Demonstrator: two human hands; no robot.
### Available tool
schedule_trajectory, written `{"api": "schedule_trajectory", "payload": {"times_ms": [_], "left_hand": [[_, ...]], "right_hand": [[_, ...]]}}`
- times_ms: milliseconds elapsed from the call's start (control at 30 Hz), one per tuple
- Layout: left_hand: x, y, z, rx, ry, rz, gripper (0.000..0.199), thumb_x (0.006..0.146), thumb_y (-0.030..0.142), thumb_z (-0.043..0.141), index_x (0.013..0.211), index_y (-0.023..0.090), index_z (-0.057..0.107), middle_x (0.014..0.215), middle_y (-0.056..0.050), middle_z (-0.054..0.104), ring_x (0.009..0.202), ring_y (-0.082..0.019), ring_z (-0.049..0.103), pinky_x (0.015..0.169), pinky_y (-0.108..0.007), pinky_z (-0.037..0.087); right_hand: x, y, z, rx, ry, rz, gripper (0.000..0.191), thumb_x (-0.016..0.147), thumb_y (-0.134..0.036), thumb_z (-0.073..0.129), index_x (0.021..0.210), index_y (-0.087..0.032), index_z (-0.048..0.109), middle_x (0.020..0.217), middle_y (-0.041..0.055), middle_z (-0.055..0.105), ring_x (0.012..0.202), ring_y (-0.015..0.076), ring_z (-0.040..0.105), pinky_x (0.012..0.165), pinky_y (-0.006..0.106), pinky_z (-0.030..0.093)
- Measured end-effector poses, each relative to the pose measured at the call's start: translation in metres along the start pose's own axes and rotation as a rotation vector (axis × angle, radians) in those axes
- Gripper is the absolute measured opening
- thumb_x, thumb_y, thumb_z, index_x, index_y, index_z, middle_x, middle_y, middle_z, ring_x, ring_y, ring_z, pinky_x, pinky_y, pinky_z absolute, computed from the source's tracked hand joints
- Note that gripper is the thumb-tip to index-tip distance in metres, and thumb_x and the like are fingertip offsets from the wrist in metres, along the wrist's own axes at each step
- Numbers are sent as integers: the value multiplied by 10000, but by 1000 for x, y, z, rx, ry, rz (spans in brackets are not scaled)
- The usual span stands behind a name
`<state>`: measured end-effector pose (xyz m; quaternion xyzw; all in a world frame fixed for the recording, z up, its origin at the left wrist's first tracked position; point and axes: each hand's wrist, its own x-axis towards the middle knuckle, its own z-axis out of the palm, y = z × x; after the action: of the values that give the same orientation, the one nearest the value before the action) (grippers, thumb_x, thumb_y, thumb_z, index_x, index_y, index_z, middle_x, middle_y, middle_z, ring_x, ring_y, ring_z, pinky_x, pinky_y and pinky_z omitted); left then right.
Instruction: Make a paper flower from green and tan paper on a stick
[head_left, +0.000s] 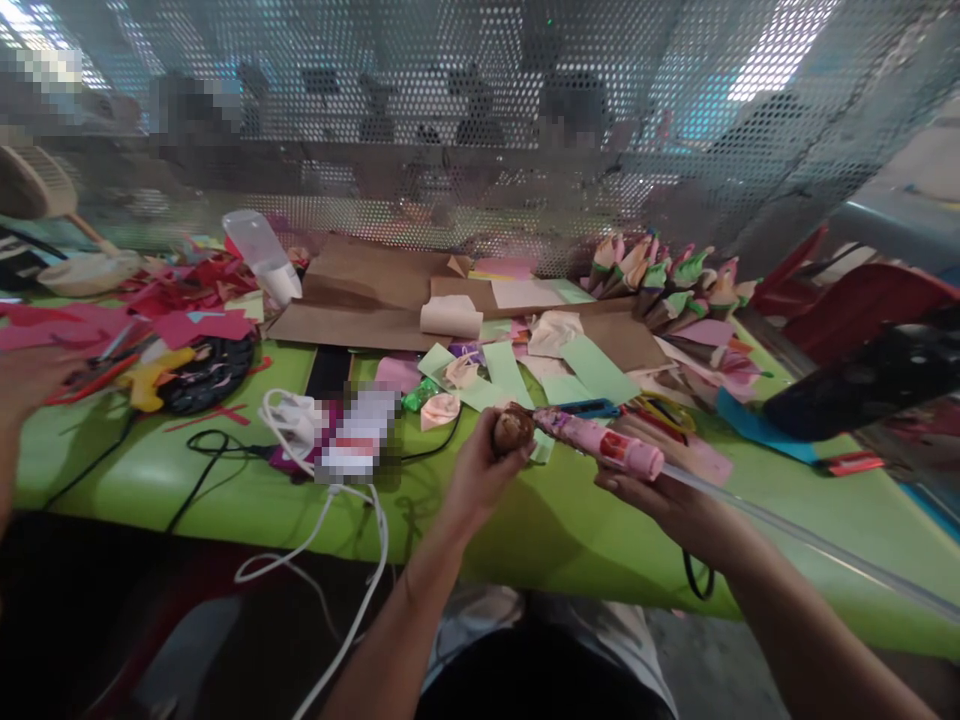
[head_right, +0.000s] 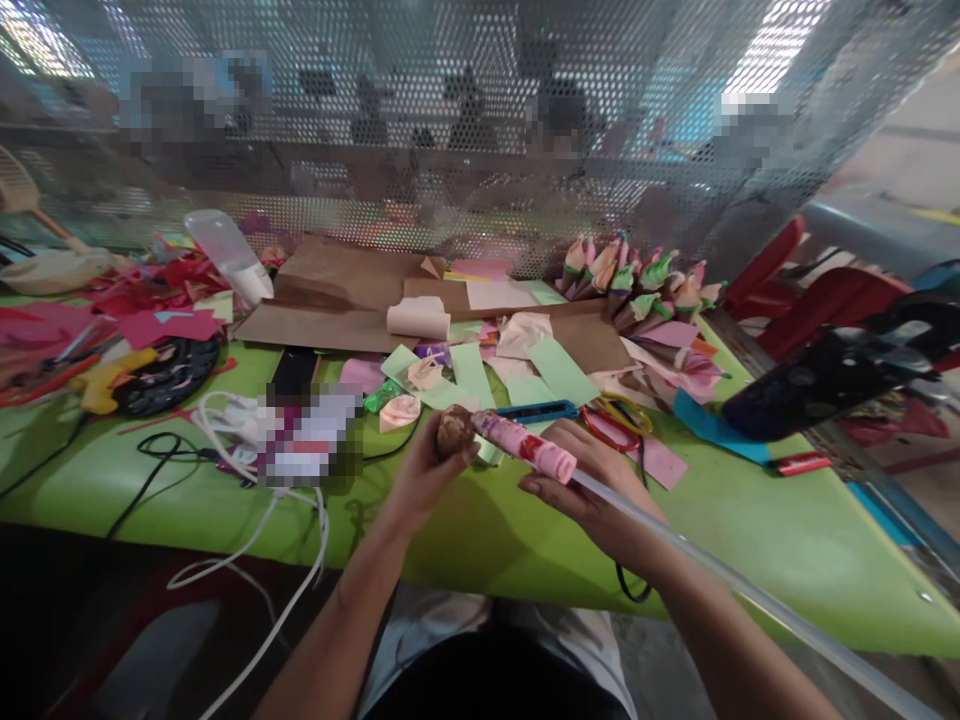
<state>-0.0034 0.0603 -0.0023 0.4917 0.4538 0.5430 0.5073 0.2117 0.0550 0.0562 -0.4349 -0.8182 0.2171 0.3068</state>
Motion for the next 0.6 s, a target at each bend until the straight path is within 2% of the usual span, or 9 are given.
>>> {"api": "schedule_trajectory", "payload": {"times_ms": [267,467,600], "left_hand": [[0,-1,-1,79,52,40,268,737,311,691,919,211,522,796,32,547,696,-117,456,631,-218,366],[1,-2,-1,105,73,67,245,729,290,689,892,211,524,769,39,536,681,-114,447,617,-216,351],[2,-1,0,82,73,66,232,741,298,683,869,208,511,764,41,522,679,-109,439,617,-215,349]], "right_hand": [[-6,7,0,-13,-56,24,250,940,-424,597,780,-237,555,813,21,608,740,203,585,652,319,458],[-2,2,-2,-10,-44,17,297,934,-442,603,737,-236,521,757,8,572,684,186,549,614,307,438],[-4,6,-2,-11,-51,23,249,936,-419,605,783,-236,537,792,17,590,727,195,567,653,314,455]]}}
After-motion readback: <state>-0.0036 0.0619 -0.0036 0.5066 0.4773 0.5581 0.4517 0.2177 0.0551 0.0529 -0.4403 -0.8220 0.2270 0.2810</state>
